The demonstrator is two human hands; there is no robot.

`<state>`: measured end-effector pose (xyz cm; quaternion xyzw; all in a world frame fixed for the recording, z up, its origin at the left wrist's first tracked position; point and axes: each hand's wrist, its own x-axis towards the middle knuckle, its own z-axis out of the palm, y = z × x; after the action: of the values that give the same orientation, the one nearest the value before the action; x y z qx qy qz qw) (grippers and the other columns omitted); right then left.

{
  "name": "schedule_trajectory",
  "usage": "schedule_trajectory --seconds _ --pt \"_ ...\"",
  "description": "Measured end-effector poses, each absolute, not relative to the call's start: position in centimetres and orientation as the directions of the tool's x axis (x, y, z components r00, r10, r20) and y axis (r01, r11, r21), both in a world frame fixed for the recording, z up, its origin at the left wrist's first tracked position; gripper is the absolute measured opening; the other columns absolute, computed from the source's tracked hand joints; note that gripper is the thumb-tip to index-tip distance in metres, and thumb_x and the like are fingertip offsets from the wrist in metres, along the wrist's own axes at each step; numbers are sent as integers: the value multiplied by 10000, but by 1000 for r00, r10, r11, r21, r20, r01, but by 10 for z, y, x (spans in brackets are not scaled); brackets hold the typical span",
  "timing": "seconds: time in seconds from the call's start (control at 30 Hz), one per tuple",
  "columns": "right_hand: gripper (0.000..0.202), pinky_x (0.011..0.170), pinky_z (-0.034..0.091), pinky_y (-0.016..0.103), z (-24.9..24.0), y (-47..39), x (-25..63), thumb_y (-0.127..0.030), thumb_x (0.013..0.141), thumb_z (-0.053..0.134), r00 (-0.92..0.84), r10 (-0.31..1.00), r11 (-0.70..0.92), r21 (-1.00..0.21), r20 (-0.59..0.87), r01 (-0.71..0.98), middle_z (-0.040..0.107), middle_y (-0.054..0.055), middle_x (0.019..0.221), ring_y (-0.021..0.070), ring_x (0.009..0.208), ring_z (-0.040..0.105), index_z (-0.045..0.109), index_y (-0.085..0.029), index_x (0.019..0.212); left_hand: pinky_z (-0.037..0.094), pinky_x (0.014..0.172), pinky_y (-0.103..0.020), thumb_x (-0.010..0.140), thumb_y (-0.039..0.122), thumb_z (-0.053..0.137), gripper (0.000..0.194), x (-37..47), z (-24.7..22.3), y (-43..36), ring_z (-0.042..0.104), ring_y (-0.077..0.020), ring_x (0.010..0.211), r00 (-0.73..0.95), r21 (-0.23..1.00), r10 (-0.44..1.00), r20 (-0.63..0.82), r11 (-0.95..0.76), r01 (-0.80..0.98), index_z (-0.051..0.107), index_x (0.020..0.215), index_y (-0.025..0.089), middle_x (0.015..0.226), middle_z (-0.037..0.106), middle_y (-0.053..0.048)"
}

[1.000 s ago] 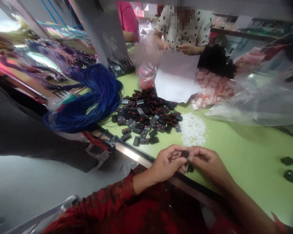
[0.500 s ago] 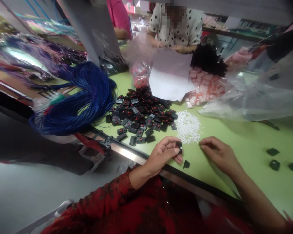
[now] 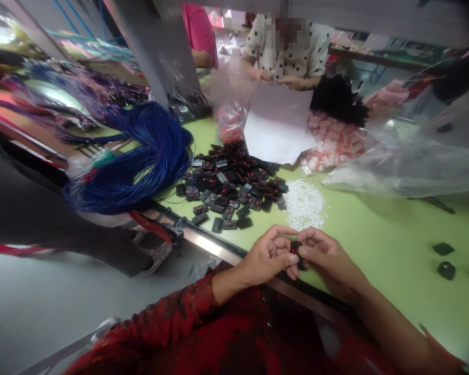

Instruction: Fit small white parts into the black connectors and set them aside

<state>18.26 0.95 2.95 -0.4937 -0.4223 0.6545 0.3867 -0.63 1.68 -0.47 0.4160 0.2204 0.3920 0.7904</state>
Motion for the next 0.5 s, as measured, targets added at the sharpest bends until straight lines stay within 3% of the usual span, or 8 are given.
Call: schedule_trajectory --seconds 0.13,0.23,0.33,0.4,0.43,0.5 --pt "327 602 504 276 29 7 185 -468 784 846 -212 927 -319 -948 -309 -15 692 13 793 112 606 573 748 -208 958 582 604 -258 823 394 840 664 -1 -7 14 683 -120 611 550 837 832 -67 348 -423 424 1309 216 808 606 38" --pt "306 754 571 343 32 3 192 -503 805 806 -204 955 -190 -973 -214 130 752 65 989 195 829 681 773 -225 929 559 592 -248 836 389 817 678 0 -5 11 664 -106 609 571 894 819 -51 293 -340 419 1361 227 846 609 30" --pt "345 848 575 399 35 3 223 -547 824 758 -82 988 -90 -924 -130 373 776 79 1026 248 922 712 759 -240 982 564 653 -280 910 349 731 541 -10 -1 16 680 -134 726 551 989 825 125 -59 -136 496 1374 201 1013 705 -71" --pt "388 844 560 434 33 4 263 -579 816 731 107 994 -65 -780 3 623 778 87 1000 267 875 711 728 -248 1019 589 800 -370 965 294 645 391 -22 1 27 700 -194 905 490 908 803 338 -415 53 572 1332 180 1138 722 -130" --pt "421 821 549 459 31 5 287 -605 788 724 183 979 -82 -650 89 756 774 96 990 285 843 700 715 -251 1015 580 880 -425 985 263 597 324 -28 1 33 691 -227 1002 464 816 769 440 -558 153 606 1296 170 1166 721 -144" --pt "424 710 511 495 26 6 333 -644 795 651 306 937 -229 -370 167 901 760 122 920 335 771 680 684 -258 967 560 934 -485 998 214 535 270 -39 -2 47 662 -259 1078 448 629 700 556 -707 325 641 1241 161 1177 721 -153"
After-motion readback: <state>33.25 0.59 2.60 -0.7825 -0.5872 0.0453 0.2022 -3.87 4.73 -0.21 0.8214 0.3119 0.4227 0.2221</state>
